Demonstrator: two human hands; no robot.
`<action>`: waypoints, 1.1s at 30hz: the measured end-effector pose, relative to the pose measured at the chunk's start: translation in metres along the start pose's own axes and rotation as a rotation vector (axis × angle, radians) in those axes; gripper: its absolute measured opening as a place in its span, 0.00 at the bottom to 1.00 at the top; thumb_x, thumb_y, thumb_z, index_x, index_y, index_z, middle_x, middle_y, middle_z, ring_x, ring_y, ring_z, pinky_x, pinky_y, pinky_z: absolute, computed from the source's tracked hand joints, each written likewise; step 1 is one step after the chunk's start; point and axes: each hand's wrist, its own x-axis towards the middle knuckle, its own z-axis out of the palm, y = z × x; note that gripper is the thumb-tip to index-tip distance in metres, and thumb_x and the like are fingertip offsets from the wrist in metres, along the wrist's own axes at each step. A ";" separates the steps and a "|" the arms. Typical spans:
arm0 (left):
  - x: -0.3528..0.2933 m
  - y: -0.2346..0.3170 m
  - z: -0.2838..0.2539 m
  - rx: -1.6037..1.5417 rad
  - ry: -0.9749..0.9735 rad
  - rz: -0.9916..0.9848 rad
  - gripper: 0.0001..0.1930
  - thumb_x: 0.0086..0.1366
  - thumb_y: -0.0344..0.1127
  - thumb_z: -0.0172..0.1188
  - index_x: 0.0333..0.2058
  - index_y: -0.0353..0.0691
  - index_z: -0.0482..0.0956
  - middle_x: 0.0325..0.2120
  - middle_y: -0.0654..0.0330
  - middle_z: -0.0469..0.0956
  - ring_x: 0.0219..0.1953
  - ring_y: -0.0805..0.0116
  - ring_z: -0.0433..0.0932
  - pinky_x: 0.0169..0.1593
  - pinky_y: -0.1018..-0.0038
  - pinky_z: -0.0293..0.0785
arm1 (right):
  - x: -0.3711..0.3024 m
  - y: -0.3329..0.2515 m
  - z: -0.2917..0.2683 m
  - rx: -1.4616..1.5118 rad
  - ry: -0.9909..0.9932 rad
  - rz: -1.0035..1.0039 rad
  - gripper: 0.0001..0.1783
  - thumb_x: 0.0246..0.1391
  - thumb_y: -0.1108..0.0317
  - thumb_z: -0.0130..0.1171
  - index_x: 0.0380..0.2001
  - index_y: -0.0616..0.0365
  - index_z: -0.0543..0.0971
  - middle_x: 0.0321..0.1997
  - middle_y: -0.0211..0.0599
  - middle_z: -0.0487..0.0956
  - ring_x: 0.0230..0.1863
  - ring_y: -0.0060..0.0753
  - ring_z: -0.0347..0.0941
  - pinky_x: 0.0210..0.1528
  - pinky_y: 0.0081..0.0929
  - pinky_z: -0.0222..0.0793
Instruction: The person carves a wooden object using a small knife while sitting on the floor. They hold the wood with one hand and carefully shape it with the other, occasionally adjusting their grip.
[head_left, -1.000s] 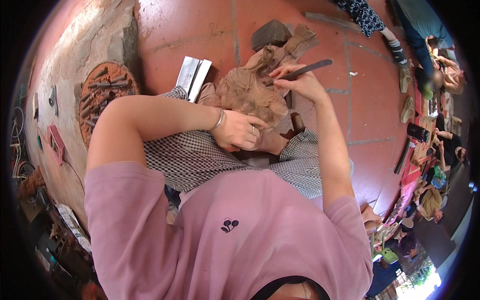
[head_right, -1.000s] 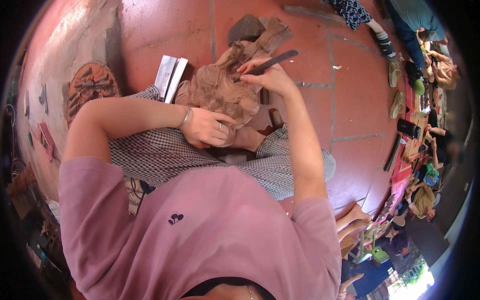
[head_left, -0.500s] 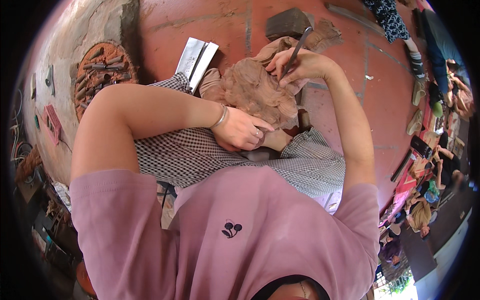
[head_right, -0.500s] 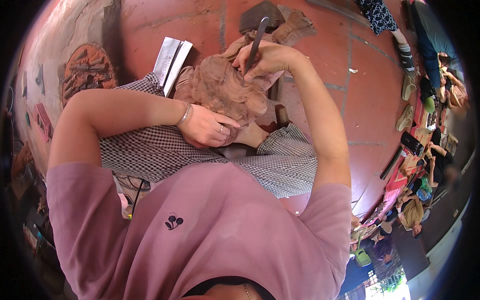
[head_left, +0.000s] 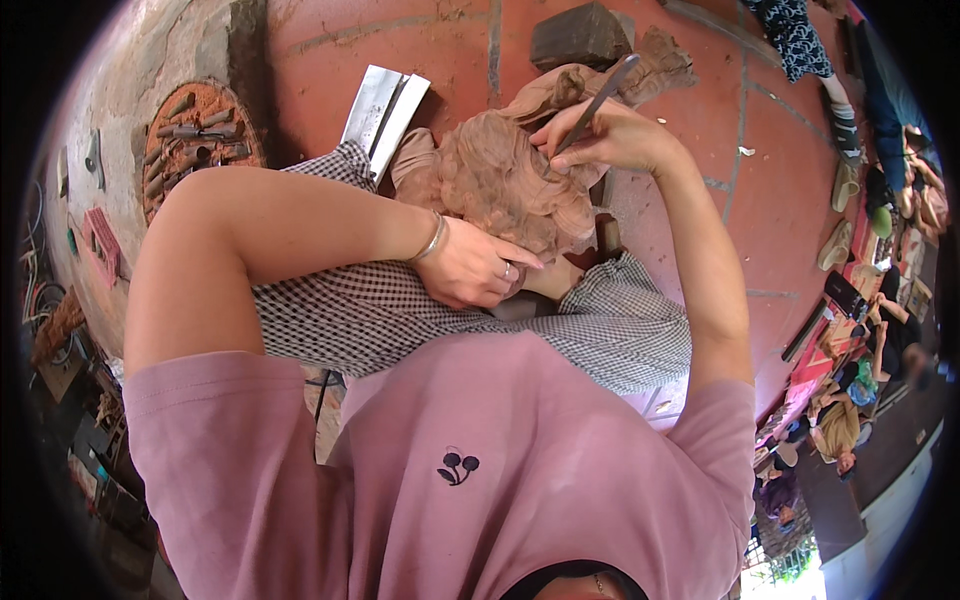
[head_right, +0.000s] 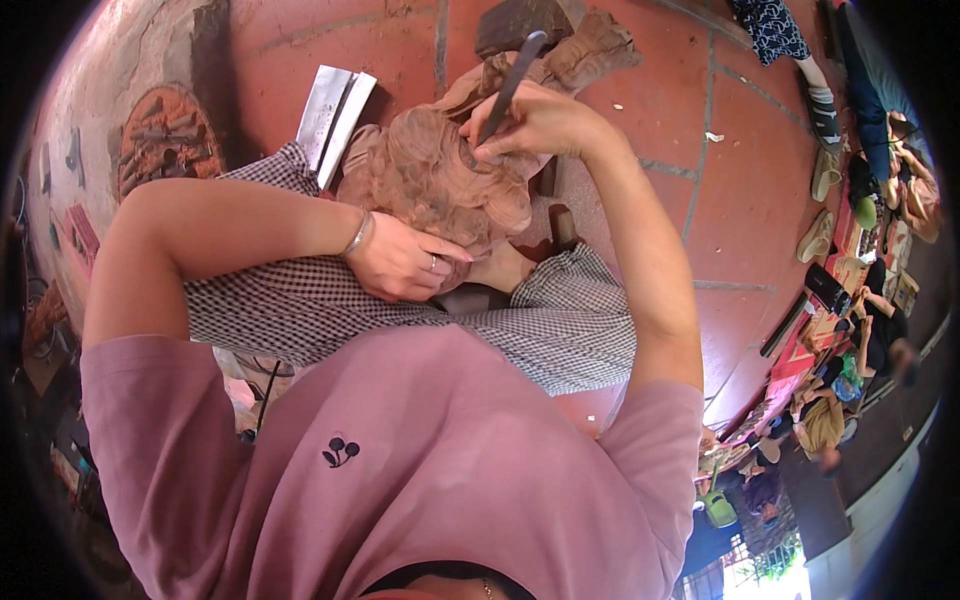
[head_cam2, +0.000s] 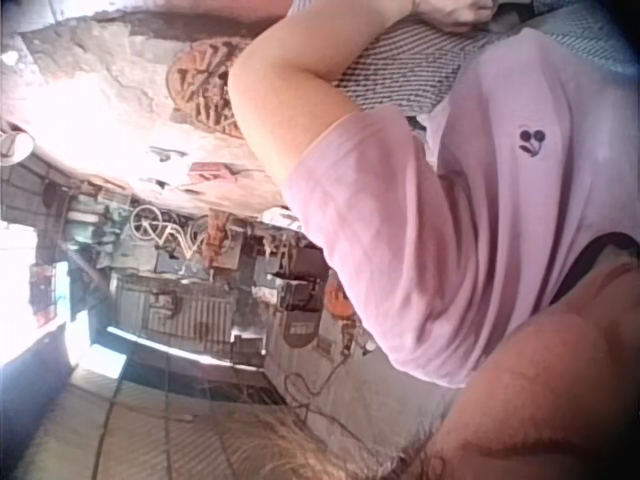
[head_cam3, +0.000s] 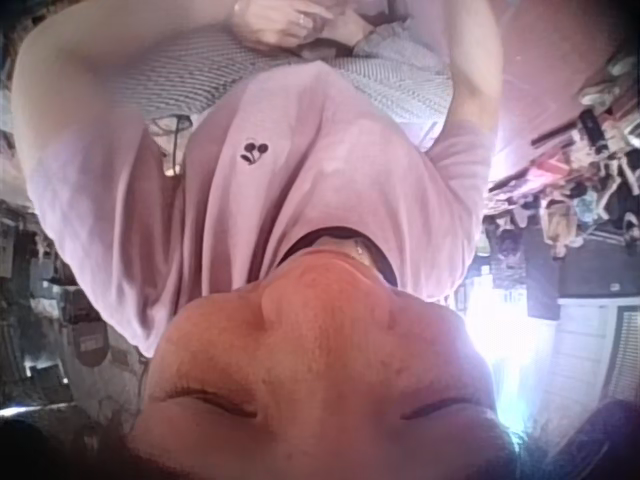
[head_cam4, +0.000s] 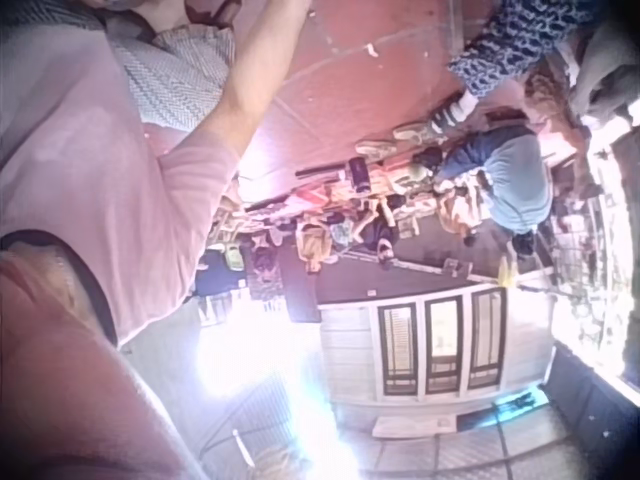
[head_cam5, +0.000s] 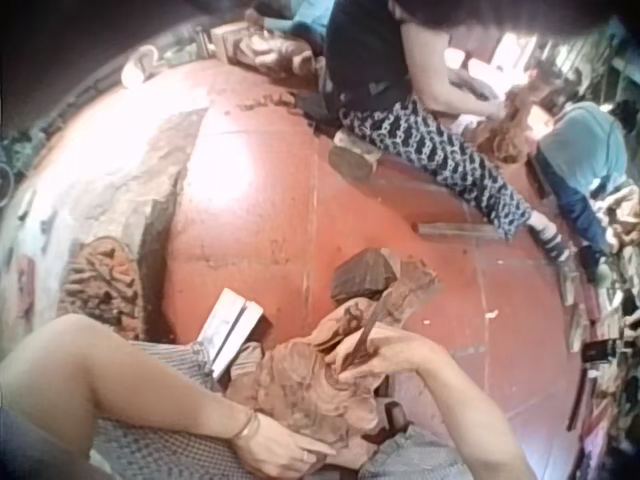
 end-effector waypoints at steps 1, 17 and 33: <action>0.000 0.000 -0.001 0.010 -0.002 0.000 0.14 0.58 0.42 0.54 0.31 0.37 0.79 0.28 0.58 0.76 0.42 0.60 0.77 0.72 0.49 0.49 | 0.004 -0.002 -0.001 -0.089 0.003 -0.014 0.11 0.50 0.68 0.71 0.36 0.60 0.84 0.39 0.32 0.84 0.44 0.27 0.79 0.49 0.26 0.75; 0.000 -0.002 0.002 -0.009 0.004 0.010 0.14 0.56 0.42 0.57 0.31 0.36 0.78 0.28 0.58 0.76 0.41 0.60 0.77 0.73 0.50 0.50 | 0.001 0.011 0.005 0.130 0.066 0.089 0.09 0.52 0.71 0.69 0.36 0.61 0.83 0.42 0.36 0.85 0.46 0.28 0.80 0.52 0.27 0.76; 0.000 -0.002 0.001 -0.028 -0.008 0.007 0.14 0.56 0.42 0.56 0.31 0.36 0.79 0.29 0.56 0.76 0.43 0.59 0.77 0.72 0.50 0.50 | 0.014 0.006 -0.004 -0.034 -0.006 0.137 0.08 0.53 0.69 0.69 0.36 0.60 0.84 0.35 0.29 0.84 0.39 0.22 0.78 0.45 0.25 0.73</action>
